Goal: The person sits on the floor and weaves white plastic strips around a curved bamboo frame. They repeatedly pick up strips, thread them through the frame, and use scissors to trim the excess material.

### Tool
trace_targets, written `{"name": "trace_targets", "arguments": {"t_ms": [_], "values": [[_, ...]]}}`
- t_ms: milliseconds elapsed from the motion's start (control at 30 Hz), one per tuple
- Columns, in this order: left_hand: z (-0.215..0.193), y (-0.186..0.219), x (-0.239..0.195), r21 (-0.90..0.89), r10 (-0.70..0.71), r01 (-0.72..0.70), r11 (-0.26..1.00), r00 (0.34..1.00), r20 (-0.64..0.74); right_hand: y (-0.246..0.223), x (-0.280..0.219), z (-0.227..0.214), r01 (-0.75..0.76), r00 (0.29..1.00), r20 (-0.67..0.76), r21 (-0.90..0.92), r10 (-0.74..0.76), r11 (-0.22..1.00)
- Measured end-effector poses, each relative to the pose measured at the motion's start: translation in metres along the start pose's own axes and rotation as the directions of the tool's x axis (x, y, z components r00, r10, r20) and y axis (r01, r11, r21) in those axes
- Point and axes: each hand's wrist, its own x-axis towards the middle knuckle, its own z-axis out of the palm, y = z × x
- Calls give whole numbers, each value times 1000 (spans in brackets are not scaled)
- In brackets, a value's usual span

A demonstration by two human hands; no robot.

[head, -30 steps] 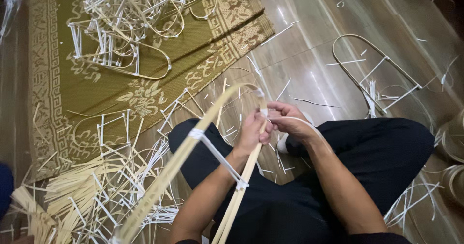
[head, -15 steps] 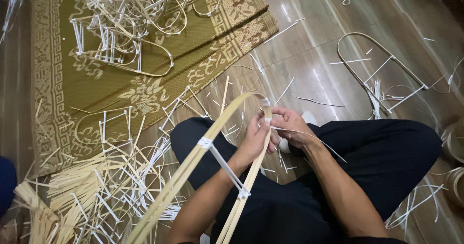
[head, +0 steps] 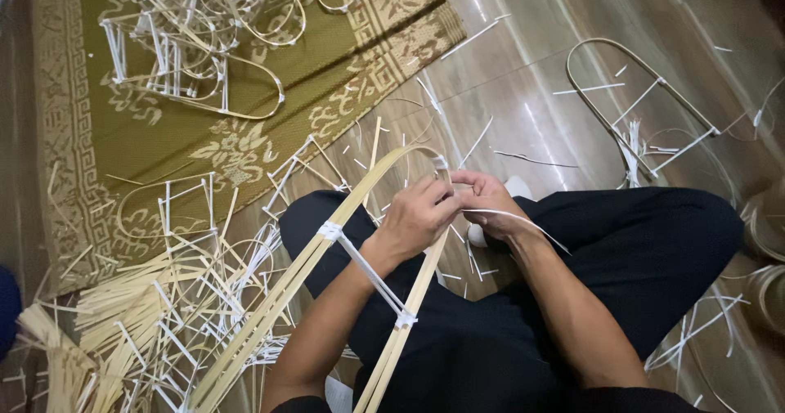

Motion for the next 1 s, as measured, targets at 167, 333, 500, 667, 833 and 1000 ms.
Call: {"name": "trace_targets", "arguments": {"t_ms": [167, 333, 500, 667, 833, 1000], "values": [[-8, 18, -4, -476, -207, 218, 852, 975, 75, 0, 1, -8, 30, 998, 53, 0, -30, 1000], [-38, 21, -19, -526, -498, 547, 651, 831, 248, -8, -5, 2, 4, 1000, 11, 4, -4, 1000], [-49, 25, -17, -385, -482, 518, 764, 854, 194, -7, -1, 12, -61, 998, 1, -6, 61, 998], [-47, 27, -15, -463, -363, 453, 762, 891, 275, -1, -6, 7, 17, 1000, 12, -20, -16, 1000], [-20, 16, -13, -106, -326, 330, 938, 944, 53, -15, -10, 14, -40, 999, -6, 16, 40, 999], [-16, 22, -11, -61, -323, 323, 944, 946, 22, -18, -13, 12, 2, 1000, -7, -23, -2, 1000]]}}
